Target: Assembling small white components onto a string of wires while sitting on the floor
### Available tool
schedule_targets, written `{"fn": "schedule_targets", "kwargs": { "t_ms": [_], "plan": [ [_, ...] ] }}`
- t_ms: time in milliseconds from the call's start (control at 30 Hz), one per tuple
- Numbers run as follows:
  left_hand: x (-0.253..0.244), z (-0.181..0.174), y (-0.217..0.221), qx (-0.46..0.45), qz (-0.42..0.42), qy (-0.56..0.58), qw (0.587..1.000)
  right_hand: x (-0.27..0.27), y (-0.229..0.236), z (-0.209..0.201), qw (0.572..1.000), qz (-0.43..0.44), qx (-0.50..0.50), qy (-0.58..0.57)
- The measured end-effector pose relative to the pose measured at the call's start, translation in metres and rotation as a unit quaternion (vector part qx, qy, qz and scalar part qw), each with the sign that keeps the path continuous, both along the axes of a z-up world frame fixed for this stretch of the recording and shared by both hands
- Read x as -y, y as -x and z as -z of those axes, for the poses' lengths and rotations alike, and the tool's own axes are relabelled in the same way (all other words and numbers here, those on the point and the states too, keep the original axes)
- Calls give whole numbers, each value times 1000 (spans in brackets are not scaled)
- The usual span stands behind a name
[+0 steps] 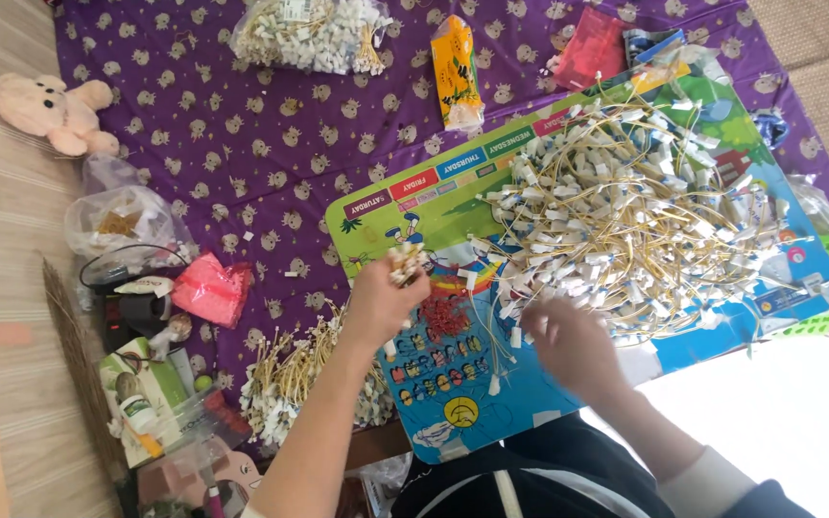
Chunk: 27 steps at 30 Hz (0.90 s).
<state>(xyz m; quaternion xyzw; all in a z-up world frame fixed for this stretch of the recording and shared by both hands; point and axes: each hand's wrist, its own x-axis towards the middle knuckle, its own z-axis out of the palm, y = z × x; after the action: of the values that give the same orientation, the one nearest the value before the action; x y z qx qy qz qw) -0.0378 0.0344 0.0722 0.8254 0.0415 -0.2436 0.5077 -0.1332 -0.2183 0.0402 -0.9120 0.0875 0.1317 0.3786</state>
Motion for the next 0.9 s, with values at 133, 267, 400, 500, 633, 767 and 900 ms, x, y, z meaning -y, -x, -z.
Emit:
{"fn": "schedule_targets", "kwargs": {
  "t_ms": [133, 267, 400, 500, 633, 767, 900],
  "plan": [
    [0, -51, 16, -25, -160, 253, 954, -20, 29, 17, 979, -129, 24, 154],
    [-5, -47, 26, -10, -122, 265, 957, -27, 41, 36, 949, -159, 100, 252],
    [-6, -66, 38, -60, -84, 192, 976, -30, 40, 22, 958, -138, 77, 240],
    [2, -72, 47, -113, -51, 179, 976, -24, 36, 13, 996, -23, 25, 86],
    [22, -102, 57, -181, -10, 78, 980, -31, 13, -78, 992, 89, -77, -52],
    [32, -109, 58, 91, 96, 167, 977, -27, 14, -111, 939, 150, -15, -309],
    [34, -118, 59, 82, 92, 151, 981, -26, 14, -138, 910, 112, 40, -397]
  ]
}}
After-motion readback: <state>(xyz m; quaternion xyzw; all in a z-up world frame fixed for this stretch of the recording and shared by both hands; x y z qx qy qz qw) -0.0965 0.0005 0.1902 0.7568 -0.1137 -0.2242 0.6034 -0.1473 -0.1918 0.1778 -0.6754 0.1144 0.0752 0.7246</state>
